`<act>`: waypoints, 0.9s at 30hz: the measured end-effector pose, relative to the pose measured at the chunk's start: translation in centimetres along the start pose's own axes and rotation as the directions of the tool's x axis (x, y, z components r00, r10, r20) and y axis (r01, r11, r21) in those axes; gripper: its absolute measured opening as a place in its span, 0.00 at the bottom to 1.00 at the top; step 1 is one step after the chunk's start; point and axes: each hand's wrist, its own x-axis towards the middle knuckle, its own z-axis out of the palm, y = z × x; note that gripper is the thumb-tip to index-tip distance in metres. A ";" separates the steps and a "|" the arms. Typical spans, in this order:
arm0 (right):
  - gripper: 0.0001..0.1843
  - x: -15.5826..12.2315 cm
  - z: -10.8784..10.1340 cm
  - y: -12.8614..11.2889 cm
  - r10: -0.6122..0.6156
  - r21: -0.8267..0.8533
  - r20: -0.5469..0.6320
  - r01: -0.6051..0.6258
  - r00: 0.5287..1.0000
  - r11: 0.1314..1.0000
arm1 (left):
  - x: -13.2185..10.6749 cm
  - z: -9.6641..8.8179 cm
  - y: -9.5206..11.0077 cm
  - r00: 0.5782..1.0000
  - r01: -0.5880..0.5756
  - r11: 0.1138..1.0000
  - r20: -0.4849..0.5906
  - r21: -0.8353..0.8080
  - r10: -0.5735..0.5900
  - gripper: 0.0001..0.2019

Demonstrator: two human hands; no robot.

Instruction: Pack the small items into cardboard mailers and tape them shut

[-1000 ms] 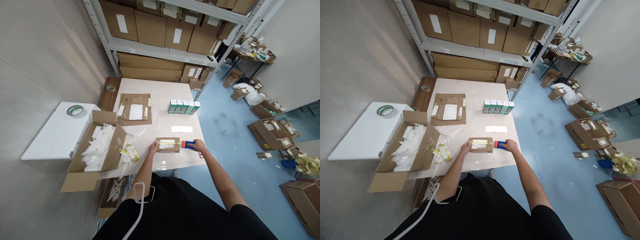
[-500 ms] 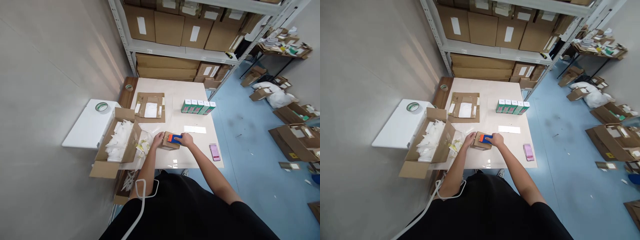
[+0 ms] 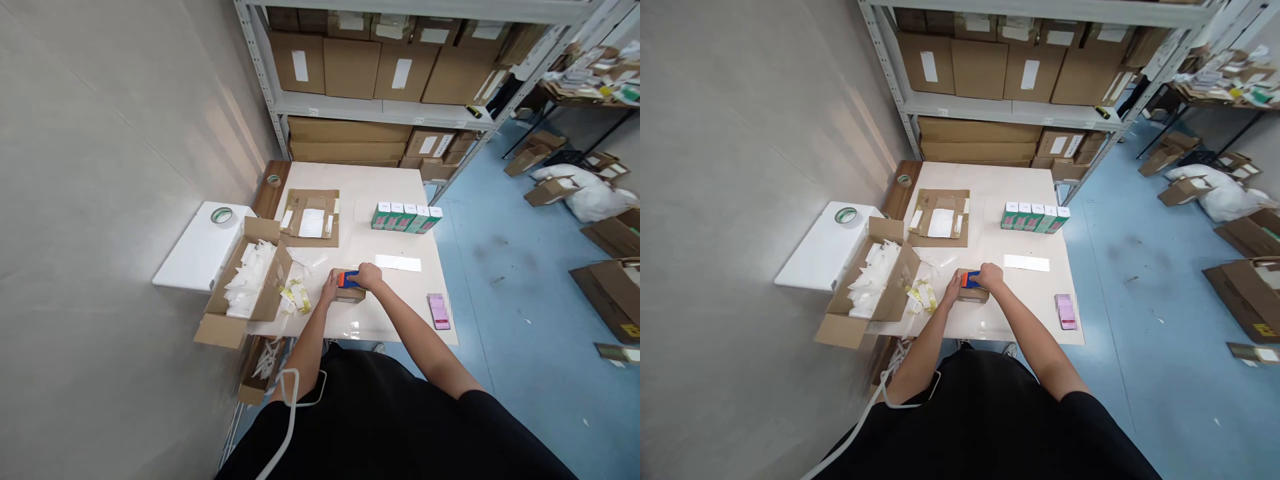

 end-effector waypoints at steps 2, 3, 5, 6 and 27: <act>0.31 -0.3 -0.4 2.6 0.029 -0.001 0.000 -0.029 1.000 1.000 | -0.4 2.4 0.8 0.999 0.012 0.999 0.049 -0.050 -0.009 0.32; 0.31 -0.5 -0.6 4.0 0.043 -0.002 -0.006 -0.043 0.999 0.999 | -0.5 3.6 1.3 0.997 0.021 0.998 0.069 -0.057 -0.017 0.33; 0.30 -1.1 -1.0 7.0 0.055 0.006 -0.019 -0.054 0.998 0.999 | -0.7 6.1 2.2 0.996 0.018 1.000 0.085 -0.012 -0.017 0.33; 0.30 -1.4 -1.1 8.4 0.053 0.015 -0.026 -0.052 0.998 0.999 | -0.8 7.2 2.7 0.996 0.010 1.000 0.087 0.020 -0.011 0.34; 0.27 -5.6 0.1 27.8 0.199 0.103 -0.101 -0.189 0.975 0.977 | 0.0 10.6 3.6 0.986 -0.102 0.991 0.139 0.091 0.088 0.32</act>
